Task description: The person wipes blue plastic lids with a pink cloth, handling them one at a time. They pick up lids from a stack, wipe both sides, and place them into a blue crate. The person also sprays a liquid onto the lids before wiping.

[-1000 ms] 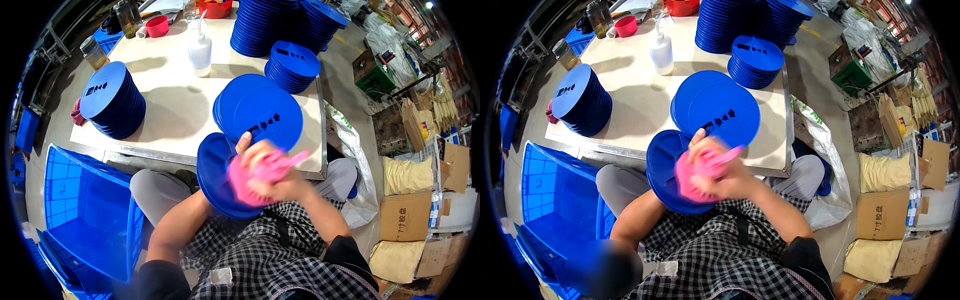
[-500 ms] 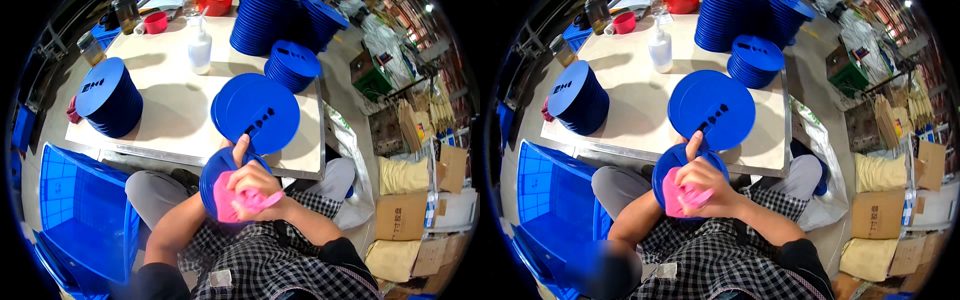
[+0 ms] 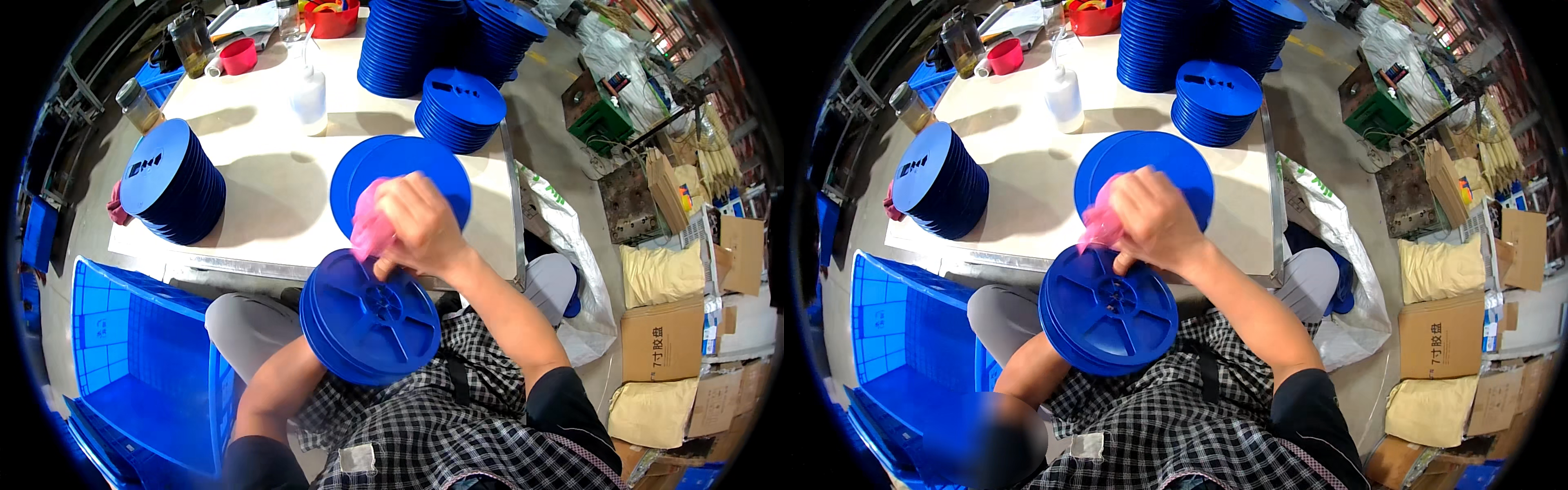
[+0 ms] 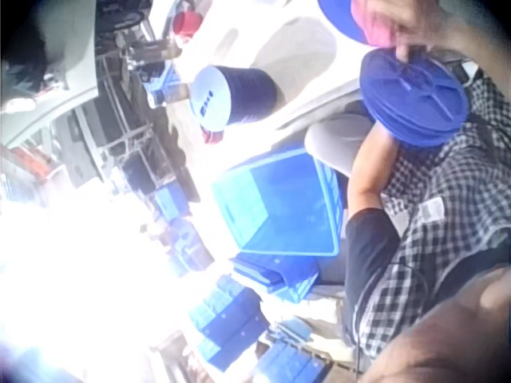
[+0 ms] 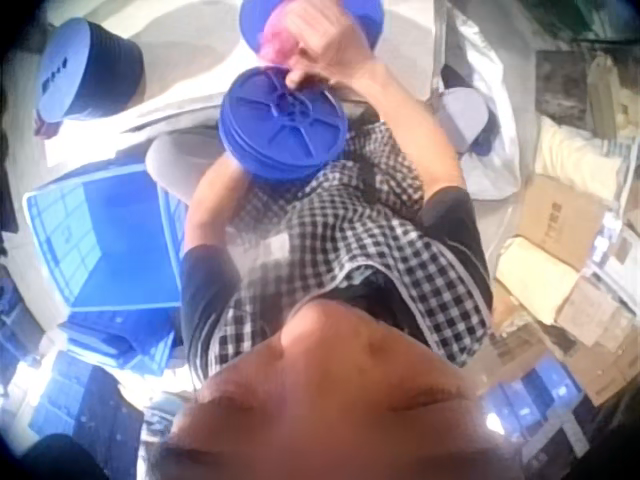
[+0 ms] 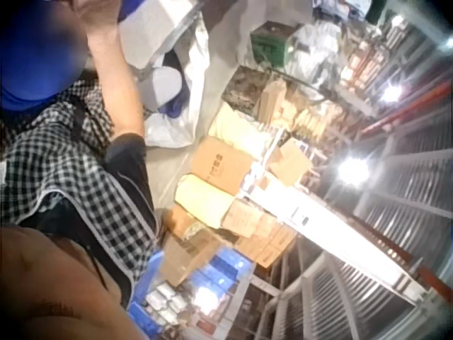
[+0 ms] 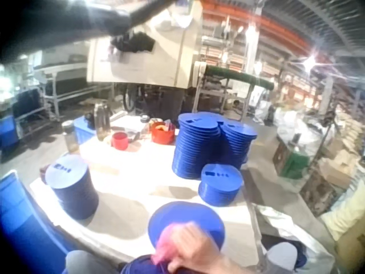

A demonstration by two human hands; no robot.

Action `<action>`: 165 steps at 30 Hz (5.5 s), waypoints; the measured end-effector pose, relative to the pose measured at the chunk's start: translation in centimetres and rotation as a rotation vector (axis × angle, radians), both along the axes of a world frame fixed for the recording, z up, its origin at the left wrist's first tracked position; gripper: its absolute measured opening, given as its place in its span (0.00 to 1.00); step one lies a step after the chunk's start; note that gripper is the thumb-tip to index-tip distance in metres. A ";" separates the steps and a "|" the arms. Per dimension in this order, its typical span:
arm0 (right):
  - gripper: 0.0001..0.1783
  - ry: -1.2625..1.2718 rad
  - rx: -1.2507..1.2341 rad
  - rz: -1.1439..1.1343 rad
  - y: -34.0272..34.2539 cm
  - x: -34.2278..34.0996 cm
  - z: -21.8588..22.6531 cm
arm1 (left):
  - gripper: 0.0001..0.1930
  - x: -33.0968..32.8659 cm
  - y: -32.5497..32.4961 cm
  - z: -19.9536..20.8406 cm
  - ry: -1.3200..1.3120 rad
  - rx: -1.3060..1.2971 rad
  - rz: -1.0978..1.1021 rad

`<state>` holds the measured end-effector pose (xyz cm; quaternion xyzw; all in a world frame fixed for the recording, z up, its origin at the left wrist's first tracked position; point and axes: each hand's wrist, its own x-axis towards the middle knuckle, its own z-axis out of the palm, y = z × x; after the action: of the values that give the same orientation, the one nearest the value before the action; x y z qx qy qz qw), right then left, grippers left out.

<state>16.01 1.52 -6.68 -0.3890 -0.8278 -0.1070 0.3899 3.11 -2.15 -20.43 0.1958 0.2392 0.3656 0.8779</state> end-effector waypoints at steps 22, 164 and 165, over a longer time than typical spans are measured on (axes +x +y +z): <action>0.16 -0.199 0.056 -0.085 -4.8 2.7 -0.8 | 0.22 -1.9 -0.4 8.7 0.088 0.202 -0.118; 0.20 0.319 -0.064 0.273 -3.3 -7.3 3.9 | 0.16 -2.1 -0.7 6.8 -0.080 0.140 -0.068; 0.19 0.335 -0.128 0.149 -1.0 -5.6 3.8 | 0.15 -2.6 -0.6 5.4 -0.226 0.117 -0.134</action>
<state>10.39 0.50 -2.86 -0.3628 -0.7830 0.0413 0.5037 0.55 -2.77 -15.07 0.2199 0.1037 0.3392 0.9087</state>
